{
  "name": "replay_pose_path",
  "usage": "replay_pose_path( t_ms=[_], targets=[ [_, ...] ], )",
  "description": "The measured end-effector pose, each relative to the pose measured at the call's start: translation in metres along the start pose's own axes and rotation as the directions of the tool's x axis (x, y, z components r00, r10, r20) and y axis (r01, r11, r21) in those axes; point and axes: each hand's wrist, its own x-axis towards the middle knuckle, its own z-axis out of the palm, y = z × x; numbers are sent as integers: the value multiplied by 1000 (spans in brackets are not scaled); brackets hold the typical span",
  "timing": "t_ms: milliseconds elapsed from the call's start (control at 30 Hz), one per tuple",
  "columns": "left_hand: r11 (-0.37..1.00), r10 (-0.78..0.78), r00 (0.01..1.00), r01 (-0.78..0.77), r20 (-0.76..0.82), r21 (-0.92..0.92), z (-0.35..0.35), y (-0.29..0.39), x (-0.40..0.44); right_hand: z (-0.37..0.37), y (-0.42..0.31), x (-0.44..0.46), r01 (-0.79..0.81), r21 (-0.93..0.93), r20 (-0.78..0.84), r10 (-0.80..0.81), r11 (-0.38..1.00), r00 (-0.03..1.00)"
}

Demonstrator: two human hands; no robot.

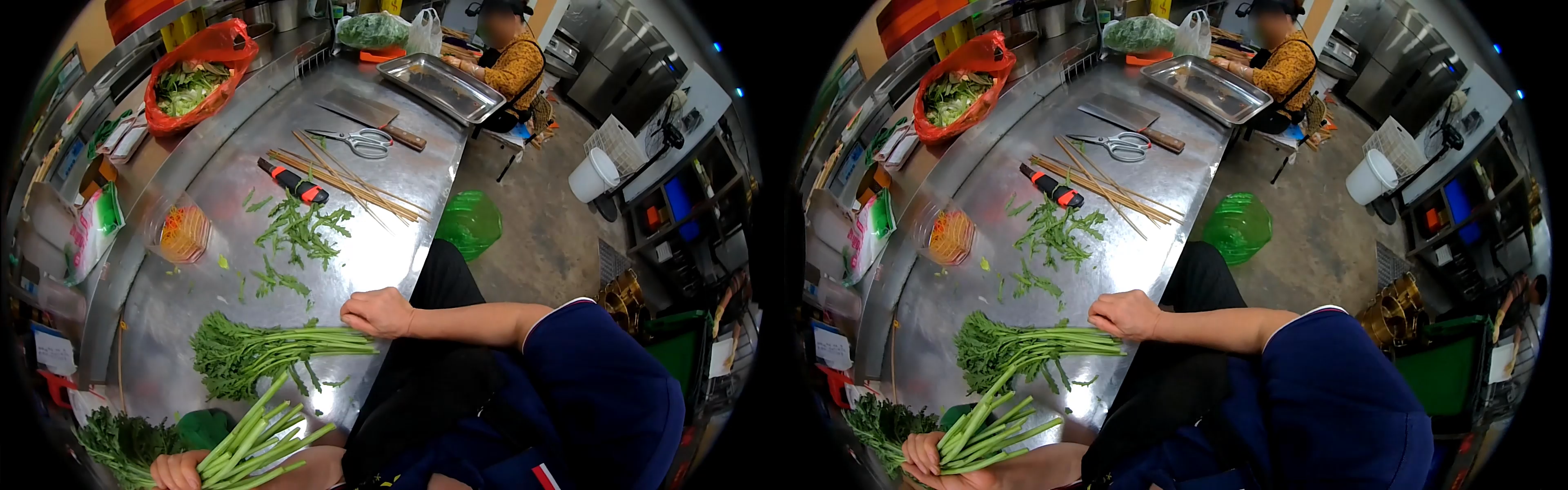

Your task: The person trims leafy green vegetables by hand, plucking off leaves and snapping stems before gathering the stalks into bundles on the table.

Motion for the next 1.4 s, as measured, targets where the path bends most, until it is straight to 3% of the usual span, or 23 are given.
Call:
replay_pose_path(
  t_ms=[433,533,633,733,833,900,967,1033,1067,1133,1233,1300,1400],
  targets=[
    [1000,-7,999,8,-34,4,5,-10,-1,-1,0,0,16,17,-19,-16,1000,1000],
    [1000,-30,999,30,-11,7,4,-10,-2,0,2,0,23,12,-30,-23,1000,999],
    [993,-60,988,46,139,104,-10,5,2,0,1,-1,19,24,-31,-18,1000,999],
    [999,-26,998,24,54,49,-2,-5,-1,-2,3,-3,29,44,-17,-28,999,999],
    [999,-8,999,7,34,39,3,-9,-6,-9,13,-12,54,232,-3,-55,971,998],
    [999,7,1000,-8,25,37,7,-9,-10,-30,12,-34,-234,352,63,227,906,972],
    [995,-35,997,28,73,98,0,8,-10,-39,32,-64,-252,273,-181,307,928,934],
    [985,-39,990,15,139,169,-9,33,-5,-48,52,-92,-413,124,-266,431,902,862],
    [990,-84,986,67,142,124,-12,43,-1,-48,67,-105,-476,-30,-282,450,879,848],
    [996,-17,988,3,152,88,-11,39,-2,-35,96,-130,-539,-237,-292,470,808,833],
    [999,-8,986,0,164,46,-9,38,-4,-5,110,-141,-541,-105,-187,518,834,835],
    [998,-10,988,1,154,61,-8,41,-7,-1,108,-140,-593,-32,-221,573,804,789],
    [996,-9,986,-6,165,93,-9,43,-7,-4,115,-138,-528,30,-199,522,849,829]
  ],
)
